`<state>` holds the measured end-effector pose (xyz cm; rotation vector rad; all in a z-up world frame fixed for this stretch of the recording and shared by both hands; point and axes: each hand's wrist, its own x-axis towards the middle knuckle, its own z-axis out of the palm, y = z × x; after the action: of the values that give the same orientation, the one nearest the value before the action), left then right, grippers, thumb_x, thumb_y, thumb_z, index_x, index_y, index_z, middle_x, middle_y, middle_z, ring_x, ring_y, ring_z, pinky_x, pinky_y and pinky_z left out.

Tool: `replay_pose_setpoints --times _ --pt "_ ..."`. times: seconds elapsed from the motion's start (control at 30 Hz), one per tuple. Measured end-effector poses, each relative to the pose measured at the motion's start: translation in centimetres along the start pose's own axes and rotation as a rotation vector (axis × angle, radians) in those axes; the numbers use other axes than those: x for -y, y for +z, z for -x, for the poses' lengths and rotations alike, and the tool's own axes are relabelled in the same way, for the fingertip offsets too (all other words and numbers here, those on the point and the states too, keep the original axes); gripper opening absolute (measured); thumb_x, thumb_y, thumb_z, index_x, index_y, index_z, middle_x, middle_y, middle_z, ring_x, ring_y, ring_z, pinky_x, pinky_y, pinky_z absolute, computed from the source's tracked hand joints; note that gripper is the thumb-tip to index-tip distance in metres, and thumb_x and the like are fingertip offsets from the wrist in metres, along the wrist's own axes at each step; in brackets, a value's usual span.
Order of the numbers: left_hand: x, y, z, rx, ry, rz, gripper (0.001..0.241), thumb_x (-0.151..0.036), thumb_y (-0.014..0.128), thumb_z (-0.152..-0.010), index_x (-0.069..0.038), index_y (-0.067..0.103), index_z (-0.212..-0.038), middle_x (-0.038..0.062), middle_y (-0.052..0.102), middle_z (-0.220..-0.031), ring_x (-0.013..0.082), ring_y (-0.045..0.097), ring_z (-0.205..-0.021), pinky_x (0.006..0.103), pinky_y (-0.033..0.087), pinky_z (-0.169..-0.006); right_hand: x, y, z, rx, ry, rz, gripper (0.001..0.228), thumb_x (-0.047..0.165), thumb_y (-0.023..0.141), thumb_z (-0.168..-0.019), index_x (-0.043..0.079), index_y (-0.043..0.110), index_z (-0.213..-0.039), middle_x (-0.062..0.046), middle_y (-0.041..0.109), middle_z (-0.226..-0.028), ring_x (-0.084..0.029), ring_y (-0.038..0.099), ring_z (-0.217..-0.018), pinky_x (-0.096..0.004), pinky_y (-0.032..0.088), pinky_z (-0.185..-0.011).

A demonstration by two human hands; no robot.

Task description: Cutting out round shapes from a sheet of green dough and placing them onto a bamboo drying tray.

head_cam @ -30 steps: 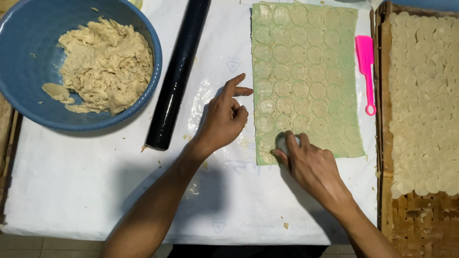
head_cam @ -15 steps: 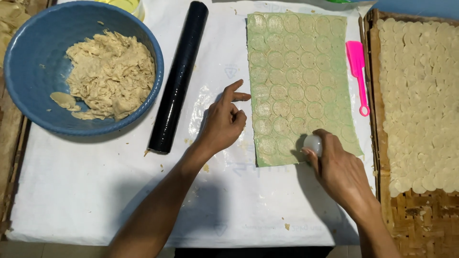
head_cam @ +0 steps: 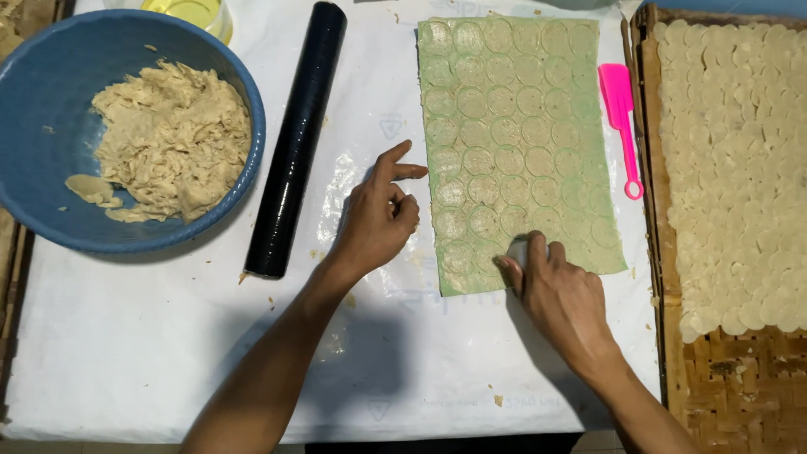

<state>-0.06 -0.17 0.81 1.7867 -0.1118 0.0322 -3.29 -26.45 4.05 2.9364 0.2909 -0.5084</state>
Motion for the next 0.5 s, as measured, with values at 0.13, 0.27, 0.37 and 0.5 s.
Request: replay_pose_setpoints --times 0.13,0.27,0.37,0.5 --pt "-0.1 0.1 0.0 0.001 -0.012 0.017 0.064 0.005 0.048 -0.087 0.004 0.035 -0.150 0.026 0.064 -0.125 0.0279 0.073 -0.071 0.0391 0.064 -0.064 -0.2 -0.3 -0.3 0.015 -0.001 0.005 0.056 0.053 0.024 -0.108 0.009 0.042 -0.139 -0.016 0.064 -0.103 -0.038 0.077 -0.077 -0.051 0.062 -0.072" --pt "-0.1 0.2 0.0 0.002 -0.008 0.025 0.064 0.006 0.048 -0.087 0.005 0.034 -0.150 0.026 0.064 -0.125 0.0272 0.072 -0.071 0.0386 0.064 -0.064 -1.1 0.3 -0.5 0.037 -0.122 0.037 0.052 0.051 0.029 -0.105 0.014 0.041 -0.139 -0.017 0.063 -0.106 -0.043 0.077 -0.080 -0.056 0.060 -0.073" --pt "0.2 0.3 0.0 -0.001 0.003 0.024 0.063 0.006 0.048 -0.087 0.006 0.034 -0.149 0.027 0.065 -0.124 0.0268 0.072 -0.070 0.0379 0.064 -0.063 -0.1 -0.2 0.1 0.021 -0.058 0.023 0.052 0.052 0.026 -0.106 0.013 0.041 -0.138 -0.016 0.063 -0.101 -0.043 0.077 -0.079 -0.055 0.060 -0.073" --pt "0.2 0.2 0.1 -0.004 0.006 0.015 0.063 0.006 0.049 -0.087 0.006 0.036 -0.148 0.025 0.066 -0.123 0.0256 0.072 -0.070 0.0378 0.064 -0.062 -0.9 0.0 -0.2 0.044 -0.075 -0.002 0.053 0.054 0.024 -0.105 0.015 0.041 -0.138 -0.017 0.064 -0.102 -0.045 0.076 -0.081 -0.057 0.059 -0.073"
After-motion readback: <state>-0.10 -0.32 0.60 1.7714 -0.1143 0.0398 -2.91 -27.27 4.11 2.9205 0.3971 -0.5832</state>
